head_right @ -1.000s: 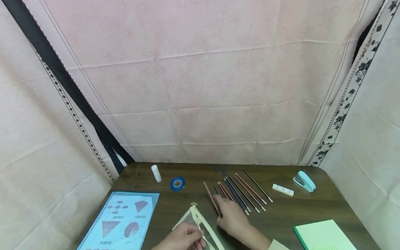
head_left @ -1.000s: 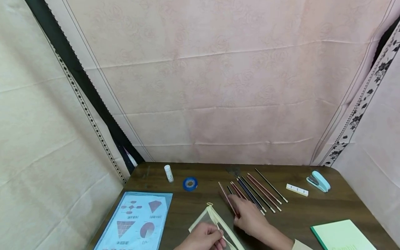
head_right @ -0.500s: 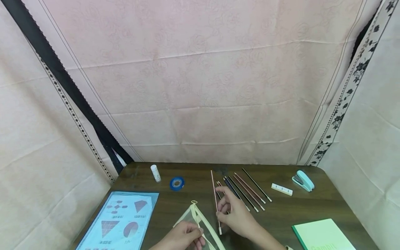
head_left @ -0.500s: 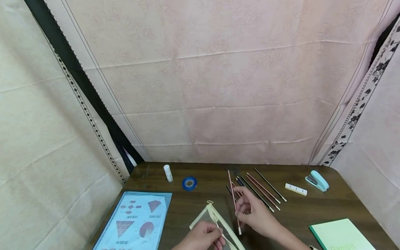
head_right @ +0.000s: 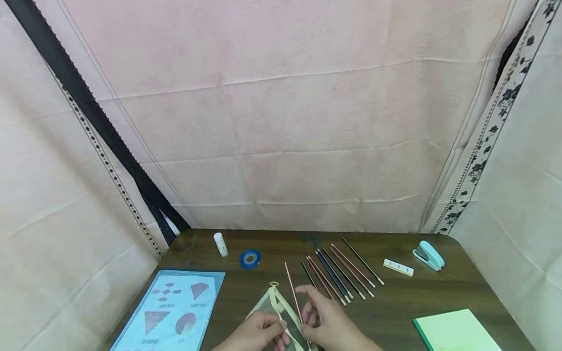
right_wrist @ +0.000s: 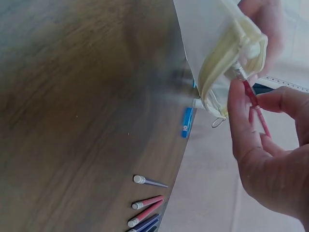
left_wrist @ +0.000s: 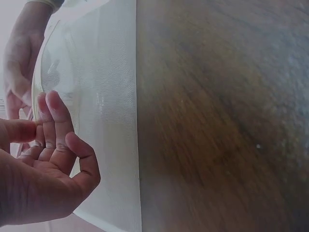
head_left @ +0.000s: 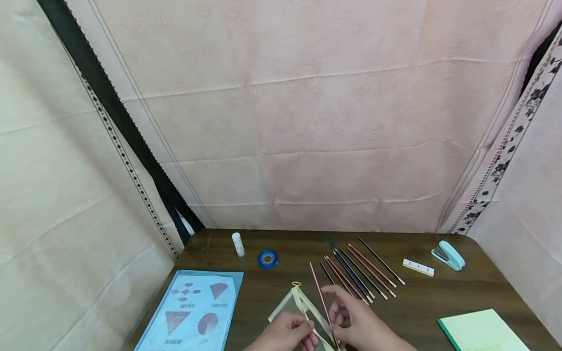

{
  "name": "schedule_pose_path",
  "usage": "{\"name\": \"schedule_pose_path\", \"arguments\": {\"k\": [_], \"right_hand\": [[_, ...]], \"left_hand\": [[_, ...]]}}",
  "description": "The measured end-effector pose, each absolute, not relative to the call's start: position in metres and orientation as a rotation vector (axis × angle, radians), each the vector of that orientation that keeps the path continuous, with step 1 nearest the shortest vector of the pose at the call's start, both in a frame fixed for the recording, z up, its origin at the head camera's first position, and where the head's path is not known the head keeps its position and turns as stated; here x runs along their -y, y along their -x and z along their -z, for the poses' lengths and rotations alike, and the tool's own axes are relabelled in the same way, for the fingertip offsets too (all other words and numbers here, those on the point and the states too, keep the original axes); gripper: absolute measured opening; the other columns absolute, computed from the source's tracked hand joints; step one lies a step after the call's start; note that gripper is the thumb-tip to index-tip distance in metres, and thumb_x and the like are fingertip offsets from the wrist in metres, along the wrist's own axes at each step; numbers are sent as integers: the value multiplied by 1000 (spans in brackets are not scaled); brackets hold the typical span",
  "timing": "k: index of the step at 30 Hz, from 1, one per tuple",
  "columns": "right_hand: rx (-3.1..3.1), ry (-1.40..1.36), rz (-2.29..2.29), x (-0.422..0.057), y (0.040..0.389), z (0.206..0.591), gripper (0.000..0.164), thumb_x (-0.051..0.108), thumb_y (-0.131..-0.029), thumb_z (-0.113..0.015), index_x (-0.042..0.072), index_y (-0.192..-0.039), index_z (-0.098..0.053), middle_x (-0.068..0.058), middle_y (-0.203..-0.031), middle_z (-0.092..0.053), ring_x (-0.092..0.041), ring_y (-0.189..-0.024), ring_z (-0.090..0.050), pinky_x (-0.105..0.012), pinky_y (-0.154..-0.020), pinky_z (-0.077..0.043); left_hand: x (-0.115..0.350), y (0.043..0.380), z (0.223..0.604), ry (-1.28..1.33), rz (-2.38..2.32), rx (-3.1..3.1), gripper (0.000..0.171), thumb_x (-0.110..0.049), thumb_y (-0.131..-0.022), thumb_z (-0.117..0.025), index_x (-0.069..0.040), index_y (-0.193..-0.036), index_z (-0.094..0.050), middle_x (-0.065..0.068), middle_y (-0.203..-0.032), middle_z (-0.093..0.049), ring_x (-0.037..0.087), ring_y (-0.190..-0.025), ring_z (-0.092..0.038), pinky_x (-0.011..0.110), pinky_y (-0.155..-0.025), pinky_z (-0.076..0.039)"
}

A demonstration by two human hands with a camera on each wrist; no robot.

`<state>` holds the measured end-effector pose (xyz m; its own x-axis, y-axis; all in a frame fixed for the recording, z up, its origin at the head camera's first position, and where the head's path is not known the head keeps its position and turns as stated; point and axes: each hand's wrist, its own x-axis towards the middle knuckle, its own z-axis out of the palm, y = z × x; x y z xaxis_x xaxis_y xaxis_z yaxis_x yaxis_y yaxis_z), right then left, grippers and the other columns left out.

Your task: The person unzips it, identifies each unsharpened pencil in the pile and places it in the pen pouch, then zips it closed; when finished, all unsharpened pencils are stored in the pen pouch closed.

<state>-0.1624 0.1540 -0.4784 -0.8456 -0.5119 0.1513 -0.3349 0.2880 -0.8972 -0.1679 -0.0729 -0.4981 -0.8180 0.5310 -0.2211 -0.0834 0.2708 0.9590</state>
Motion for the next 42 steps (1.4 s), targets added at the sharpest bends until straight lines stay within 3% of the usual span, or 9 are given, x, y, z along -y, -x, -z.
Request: {"name": "schedule_pose_path", "arguments": {"k": [5,10,16,23,29,35,38,42], "right_hand": [[-2370,880,1500,-156,160,483,61,-5,-79,-65,13,-133,-43,-2,-78,-63,2,-62,-58,-23,-54,-53],[-2258,786,1440,-159,159,488,56,-4,-81,-63,11,-132,-47,4,-81,-61,2,-63,-55,-19,-57,-48],[-2171,750,1445,-161,160,489,54,-5,-81,-62,9,-132,-48,-1,-82,-62,1,-63,-56,-18,-58,-47],[-2083,646,1427,-164,164,488,46,-4,-83,-63,17,-123,-56,-9,-86,-61,-5,-67,-55,-19,-59,-46],[-2126,667,1431,-164,163,488,44,-4,-82,-61,13,-123,-57,-2,-83,-63,-3,-65,-56,-19,-58,-46],[-2184,620,1512,-166,164,486,37,7,-86,-66,9,-122,-57,-5,-81,-66,-8,-58,-58,-28,-48,-51],[-2306,616,1534,-168,168,484,33,16,-88,-67,13,-119,-57,-4,-78,-65,-11,-55,-58,-35,-44,-52],[-2569,639,1499,-170,177,485,28,22,-88,-70,22,-114,-58,1,-76,-63,-8,-53,-57,-30,-42,-51]], "left_hand": [[73,169,498,-410,-1568,-2045,34,-26,-98,-53,-3,-80,-72,4,-71,-70,10,-62,-63,25,-60,-54],[74,170,497,-432,-1583,-2033,33,-25,-98,-53,-2,-82,-71,6,-73,-71,10,-63,-64,28,-64,-56],[74,170,497,-459,-1579,-2003,33,-24,-98,-53,-2,-84,-72,5,-75,-71,9,-65,-63,26,-63,-55],[73,173,498,-551,-1601,-1989,34,-25,-100,-51,-1,-86,-71,7,-76,-72,8,-65,-63,24,-63,-55],[74,173,498,-552,-1606,-1990,35,-26,-100,-50,0,-87,-70,10,-77,-72,10,-65,-63,26,-63,-56],[74,173,496,-503,-1583,-1990,36,-29,-100,-50,-3,-86,-71,4,-75,-71,9,-66,-64,25,-65,-55],[73,172,495,-477,-1572,-1983,35,-30,-99,-51,-5,-85,-71,0,-74,-70,8,-67,-64,25,-65,-55],[74,172,496,-484,-1569,-1977,34,-29,-100,-50,-5,-86,-71,0,-75,-71,8,-67,-64,26,-65,-55]]}}
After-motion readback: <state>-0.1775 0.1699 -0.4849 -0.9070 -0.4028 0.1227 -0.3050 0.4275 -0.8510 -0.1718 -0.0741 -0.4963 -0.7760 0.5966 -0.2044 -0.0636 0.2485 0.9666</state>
